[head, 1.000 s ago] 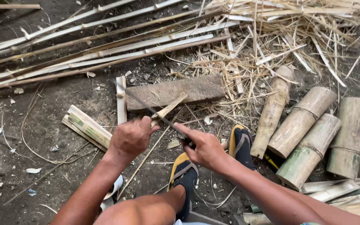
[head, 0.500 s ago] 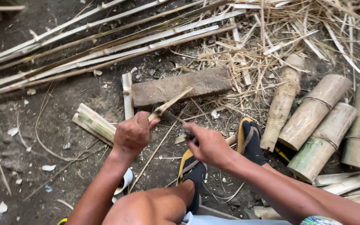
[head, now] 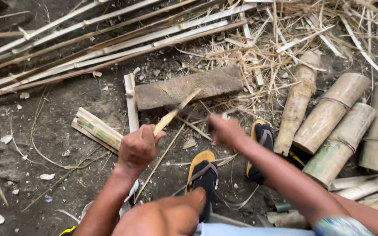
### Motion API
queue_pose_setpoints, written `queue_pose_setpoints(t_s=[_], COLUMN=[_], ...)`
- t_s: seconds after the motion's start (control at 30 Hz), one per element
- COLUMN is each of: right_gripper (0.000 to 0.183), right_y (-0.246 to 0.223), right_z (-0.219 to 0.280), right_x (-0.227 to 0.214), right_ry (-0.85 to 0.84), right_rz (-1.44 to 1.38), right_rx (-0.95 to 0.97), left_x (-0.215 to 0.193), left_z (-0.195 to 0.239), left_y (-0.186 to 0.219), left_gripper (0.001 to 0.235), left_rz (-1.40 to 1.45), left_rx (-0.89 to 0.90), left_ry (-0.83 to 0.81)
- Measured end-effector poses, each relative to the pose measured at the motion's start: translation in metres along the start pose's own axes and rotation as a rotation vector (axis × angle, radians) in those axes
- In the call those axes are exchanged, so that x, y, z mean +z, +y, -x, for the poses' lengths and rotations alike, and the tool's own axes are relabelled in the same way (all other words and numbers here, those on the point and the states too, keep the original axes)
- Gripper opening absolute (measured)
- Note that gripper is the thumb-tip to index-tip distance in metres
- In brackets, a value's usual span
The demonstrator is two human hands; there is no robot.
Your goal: The person uses a machete to split bamboo pieces into smaller strips on a wooden block. The person repeatedly positions bamboo segments, strikes them with the machete, and separates the resulting strips, accumulating a pile of processed bamboo.
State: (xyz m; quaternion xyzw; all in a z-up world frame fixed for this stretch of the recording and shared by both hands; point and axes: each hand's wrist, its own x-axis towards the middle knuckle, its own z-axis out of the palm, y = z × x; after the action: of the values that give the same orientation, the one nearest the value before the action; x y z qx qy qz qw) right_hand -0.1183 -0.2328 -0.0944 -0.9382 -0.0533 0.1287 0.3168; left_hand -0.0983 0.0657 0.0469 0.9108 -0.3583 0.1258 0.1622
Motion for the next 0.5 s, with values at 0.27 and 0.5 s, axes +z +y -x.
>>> queue_pose_setpoints(t_s=[0.27, 0.5], right_gripper=[0.025, 0.026], right_y=[0.009, 0.003], right_z=[0.002, -0.007], right_x=[0.008, 0.012], right_ry=[0.047, -0.06], right_rz=[-0.058, -0.124], right_rx=[0.012, 0.081], left_x=[0.002, 0.004], left_z=[0.015, 0.023], left_y=[-0.011, -0.02], left_gripper=[0.031, 0.031], left_rz=[-0.022, 0.018], left_rx=[-0.134, -0.108], left_ry=[-0.012, -0.047])
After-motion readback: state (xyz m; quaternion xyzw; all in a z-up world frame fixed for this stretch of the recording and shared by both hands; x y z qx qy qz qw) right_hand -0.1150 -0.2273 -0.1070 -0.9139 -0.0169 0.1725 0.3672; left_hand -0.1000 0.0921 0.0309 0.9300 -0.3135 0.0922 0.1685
